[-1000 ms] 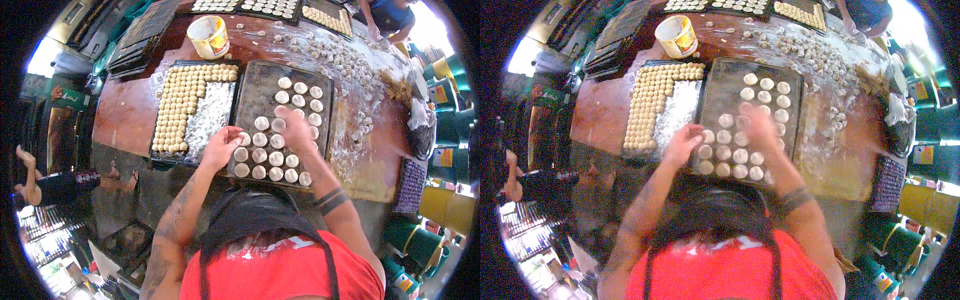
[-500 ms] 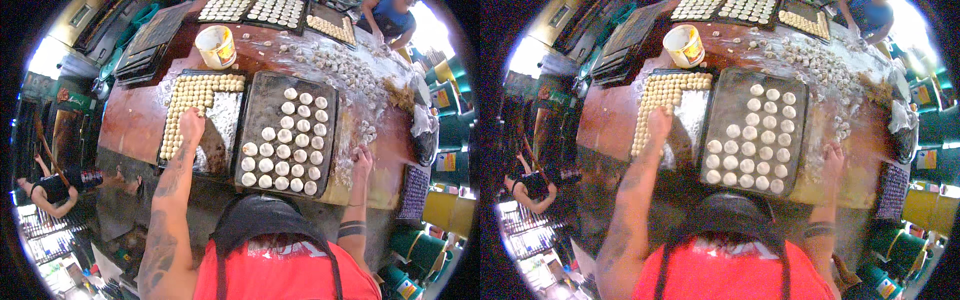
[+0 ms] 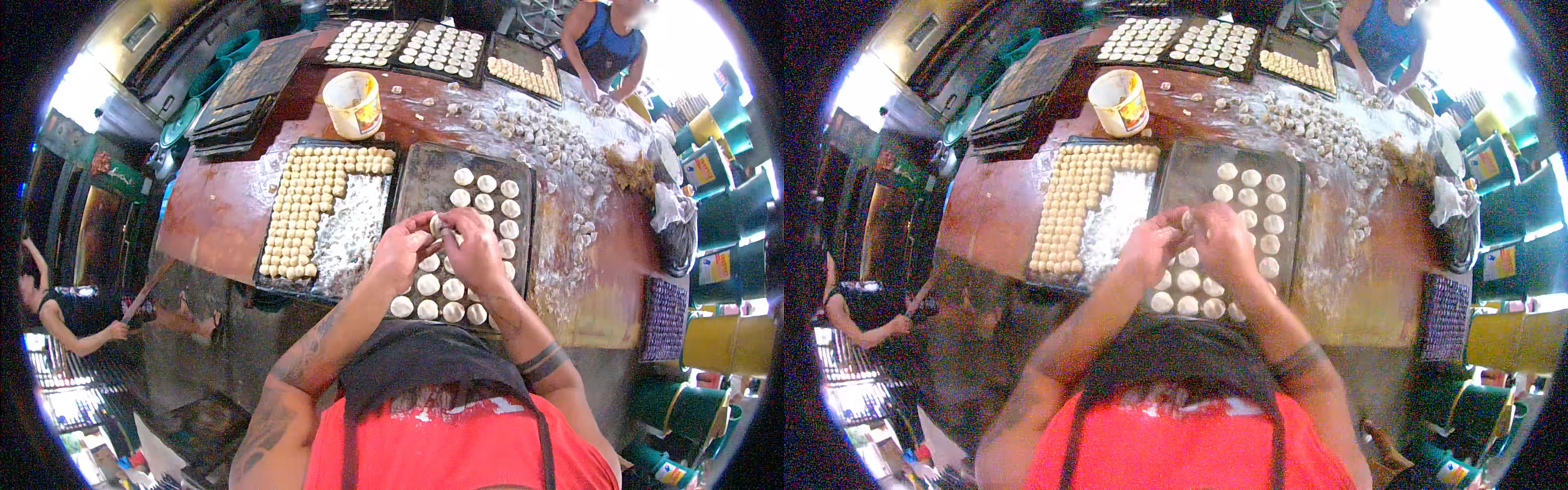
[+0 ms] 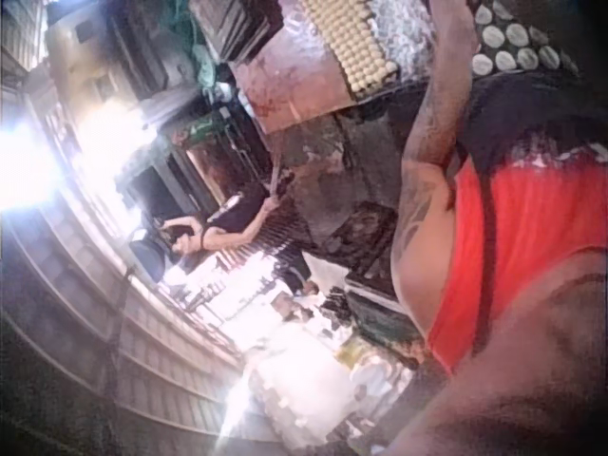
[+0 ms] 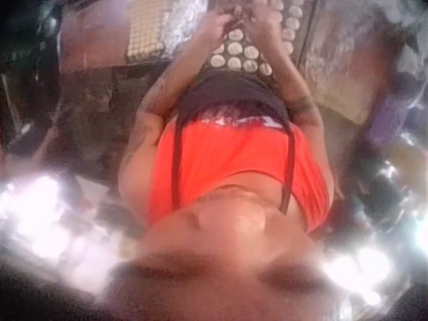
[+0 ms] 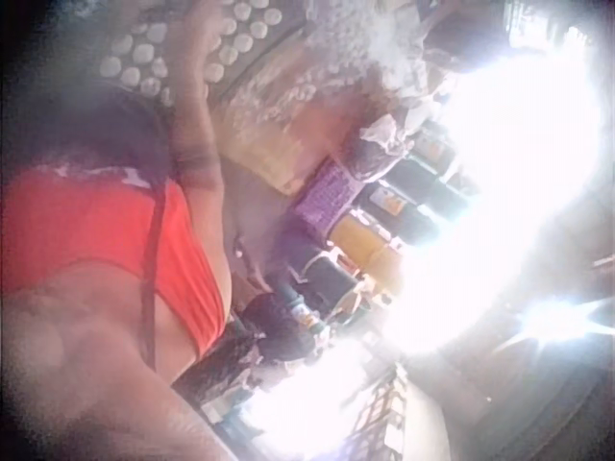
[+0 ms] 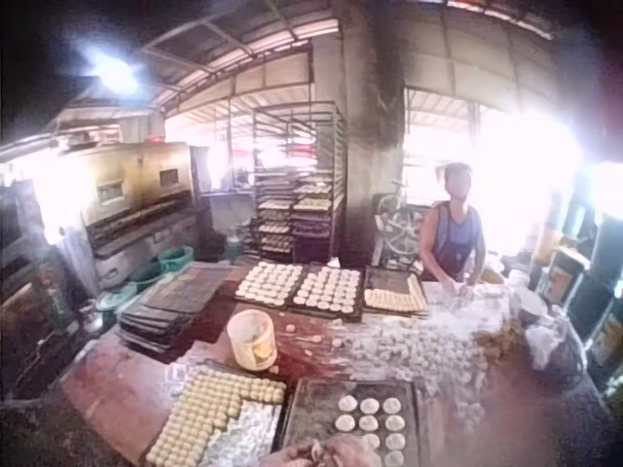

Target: The person takes dough balls from a tray, fills and shapes them by hand, and arranges them in rows on a baking sheet.

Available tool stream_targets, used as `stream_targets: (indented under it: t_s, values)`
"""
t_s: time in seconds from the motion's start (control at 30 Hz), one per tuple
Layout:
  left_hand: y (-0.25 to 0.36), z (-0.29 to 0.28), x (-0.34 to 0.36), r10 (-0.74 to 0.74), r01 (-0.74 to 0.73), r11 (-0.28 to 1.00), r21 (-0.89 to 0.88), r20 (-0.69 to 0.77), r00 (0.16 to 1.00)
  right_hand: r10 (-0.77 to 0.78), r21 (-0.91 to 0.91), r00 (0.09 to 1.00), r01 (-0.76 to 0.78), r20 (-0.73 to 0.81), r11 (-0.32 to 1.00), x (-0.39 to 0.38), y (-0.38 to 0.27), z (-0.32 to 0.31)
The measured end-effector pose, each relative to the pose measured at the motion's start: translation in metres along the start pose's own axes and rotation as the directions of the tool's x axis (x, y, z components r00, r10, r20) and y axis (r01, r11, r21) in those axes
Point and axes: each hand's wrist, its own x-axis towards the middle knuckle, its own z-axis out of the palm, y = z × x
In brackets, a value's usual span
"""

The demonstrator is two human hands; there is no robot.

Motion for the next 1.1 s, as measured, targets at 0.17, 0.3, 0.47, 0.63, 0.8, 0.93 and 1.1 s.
stream_targets:
  t_s: [0.17,0.3,0.47,0.63,0.8,0.93,1.1]
  values:
    - [0.01,0.001,-0.007,0.062,-0.066,0.997,0.041,0.085,0.994,0.228,0.177,0.965,-0.248,0.129,0.952,0.008,-0.025,-0.023]
    - [0.017,0.02,-0.004,0.173,-0.185,0.974,0.13,0.097,0.98,0.34,0.574,0.863,-0.502,0.372,0.647,0.002,0.017,-0.02]
    - [0.029,0.031,-0.002,0.256,-0.264,0.938,0.226,0.062,0.965,0.521,0.883,0.825,-0.395,0.219,0.254,0.014,-0.015,-0.006]
    - [0.013,0.03,-0.016,0.569,-0.577,0.667,0.471,0.176,0.803,0.333,0.323,0.935,-0.279,-0.121,0.904,0.025,-0.036,-0.024]
    - [0.035,0.006,0.006,0.038,-0.038,0.999,-0.009,0.078,0.996,-0.022,0.061,1.0,0.023,-0.015,0.998,0.014,-0.01,-0.02]
    - [0.023,0.009,-0.004,0.031,-0.042,0.997,0.06,0.167,0.985,-0.185,0.152,0.976,0.167,0.116,0.974,0.028,-0.023,-0.024]
    - [0.002,0.0,-0.007,-0.119,0.14,0.99,-0.034,0.349,0.93,-0.09,0.262,0.972,0.03,0.218,0.965,0.018,0.0,-0.011]
